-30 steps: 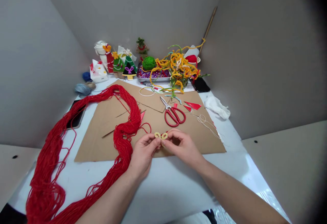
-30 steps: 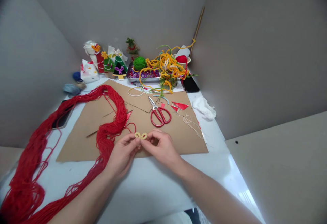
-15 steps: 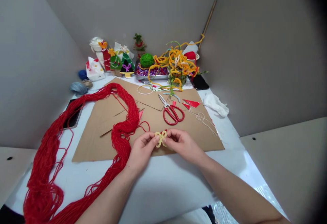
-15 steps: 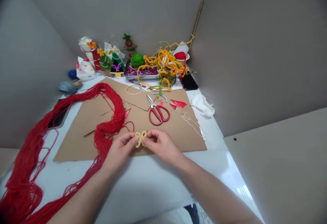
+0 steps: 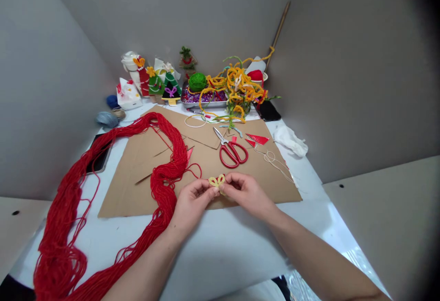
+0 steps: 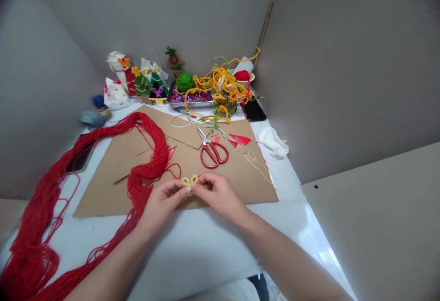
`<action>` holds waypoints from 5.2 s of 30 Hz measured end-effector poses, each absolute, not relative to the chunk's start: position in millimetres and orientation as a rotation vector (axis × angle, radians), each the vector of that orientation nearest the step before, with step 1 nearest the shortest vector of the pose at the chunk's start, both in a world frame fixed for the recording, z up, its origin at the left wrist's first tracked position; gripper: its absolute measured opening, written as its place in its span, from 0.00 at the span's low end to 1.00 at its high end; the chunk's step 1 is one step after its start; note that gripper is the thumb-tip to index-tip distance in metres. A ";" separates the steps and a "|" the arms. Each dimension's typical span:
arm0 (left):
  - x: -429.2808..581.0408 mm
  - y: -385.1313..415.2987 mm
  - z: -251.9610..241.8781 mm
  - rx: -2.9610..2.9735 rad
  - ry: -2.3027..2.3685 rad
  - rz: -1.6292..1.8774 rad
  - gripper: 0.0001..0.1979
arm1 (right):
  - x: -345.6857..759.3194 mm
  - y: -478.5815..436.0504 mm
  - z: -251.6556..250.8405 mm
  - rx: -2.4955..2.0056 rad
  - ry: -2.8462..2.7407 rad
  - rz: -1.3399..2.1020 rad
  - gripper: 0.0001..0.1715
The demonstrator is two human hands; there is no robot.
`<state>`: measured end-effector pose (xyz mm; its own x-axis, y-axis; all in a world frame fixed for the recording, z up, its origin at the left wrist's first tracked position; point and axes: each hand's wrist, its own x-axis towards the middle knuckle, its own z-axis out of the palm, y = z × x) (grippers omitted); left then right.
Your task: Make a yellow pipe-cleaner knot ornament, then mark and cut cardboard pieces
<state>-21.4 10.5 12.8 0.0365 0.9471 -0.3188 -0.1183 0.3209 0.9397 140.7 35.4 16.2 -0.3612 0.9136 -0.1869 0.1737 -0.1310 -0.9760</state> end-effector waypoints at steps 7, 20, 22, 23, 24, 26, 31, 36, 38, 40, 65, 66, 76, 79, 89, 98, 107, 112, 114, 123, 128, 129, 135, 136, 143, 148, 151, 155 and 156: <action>-18.4 10.5 13.4 0.694 1.188 1.104 0.10 | 142.9 36.0 13.5 -1.217 -1.533 1.417 0.13; -23.4 10.8 13.0 0.807 1.228 1.009 0.08 | 138.9 33.0 21.5 -1.298 -1.507 1.463 0.11; -23.4 11.3 12.3 0.829 1.233 1.011 0.08 | 138.9 32.8 21.7 -1.293 -1.509 1.477 0.12; -23.6 11.7 11.7 0.840 1.236 1.014 0.08 | 139.4 33.0 21.4 -1.289 -1.513 1.479 0.12; -23.9 12.0 10.9 0.845 1.240 1.018 0.08 | 140.3 33.5 20.9 -1.285 -1.524 1.476 0.13; -24.9 12.4 9.6 0.830 1.239 1.028 0.08 | 142.9 35.0 19.6 -1.270 -1.563 1.451 0.14; -27.1 11.5 14.0 0.826 1.177 0.900 0.09 | 149.5 38.4 15.8 -1.174 -1.550 1.477 0.16; -24.6 11.0 22.6 0.960 1.223 0.847 0.09 | 149.5 37.5 14.2 -1.158 -1.519 1.611 0.13; -23.2 11.0 23.0 0.974 1.255 0.864 0.09 | 148.4 37.1 14.8 -1.197 -1.507 1.593 0.13; -22.8 11.1 22.2 0.962 1.258 0.850 0.09 | 147.7 37.2 15.3 -1.223 -1.482 1.610 0.14; -17.5 7.4 -1.7 1.888 1.611 0.914 0.01 | 158.0 51.2 23.3 -1.247 -1.340 1.665 0.15; -18.1 7.0 -0.7 1.774 1.586 0.941 0.01 | 158.9 50.7 24.4 -1.221 -1.340 1.665 0.15; -10.1 9.6 6.7 0.698 1.178 1.070 0.17 | 150.4 42.7 15.8 -1.158 -1.632 1.408 0.14; -8.2 9.1 5.0 0.711 1.178 1.059 0.19 | 149.6 43.0 11.7 -1.208 -1.759 1.185 0.12; -9.5 9.2 7.9 0.712 1.148 1.055 0.16 | 147.5 40.4 11.8 -1.185 -1.908 0.950 0.08; -10.5 5.9 9.5 0.623 1.137 1.151 0.09 | 147.8 36.4 7.3 -1.185 -1.644 1.156 0.11; -9.1 5.1 9.7 0.675 1.126 1.176 0.08 | 143.4 37.5 8.6 -1.154 -1.484 1.477 0.10; -8.2 5.2 6.4 0.730 1.181 1.215 0.09 | 142.2 35.9 7.3 -1.162 -1.501 1.449 0.10; -8.2 6.0 5.5 0.680 1.139 1.247 0.09 | 141.5 34.1 7.0 -1.178 -1.582 1.242 0.09; -8.2 5.6 3.4 0.575 1.022 1.230 0.13 | 138.5 30.7 6.1 -1.083 -1.961 0.748 0.03; -7.7 4.9 -0.2 0.583 1.031 1.218 0.10 | 139.2 31.3 5.3 -1.206 -1.873 0.839 0.07; -7.4 4.9 -0.5 0.582 1.031 1.219 0.10 | 139.5 31.5 5.2 -1.220 -1.861 0.860 0.07; -6.8 4.7 1.7 0.545 1.030 1.205 0.09 | 142.8 33.6 4.5 -1.221 -1.856 0.968 0.07; -7.1 4.8 2.1 0.541 1.031 1.201 0.09 | 143.4 33.9 4.7 -1.221 -1.856 0.986 0.07; -7.4 5.6 1.1 0.550 1.061 1.162 0.10 | 142.4 33.6 6.0 -1.251 -1.844 1.018 0.07; -13.3 9.3 8.1 0.453 1.031 1.201 0.08 | 141.9 34.1 5.4 -1.268 -1.802 1.012 0.07; -21.2 12.9 13.7 0.375 0.964 1.189 0.07 | 144.1 36.3 5.7 -1.257 -1.759 0.999 0.06; -27.3 14.3 16.1 0.367 0.955 1.190 0.07 | 145.5 37.9 6.6 -1.240 -1.754 1.013 0.07; -27.3 14.1 15.7 0.376 0.961 1.195 0.07 | 145.3 37.7 7.3 -1.227 -1.758 1.017 0.07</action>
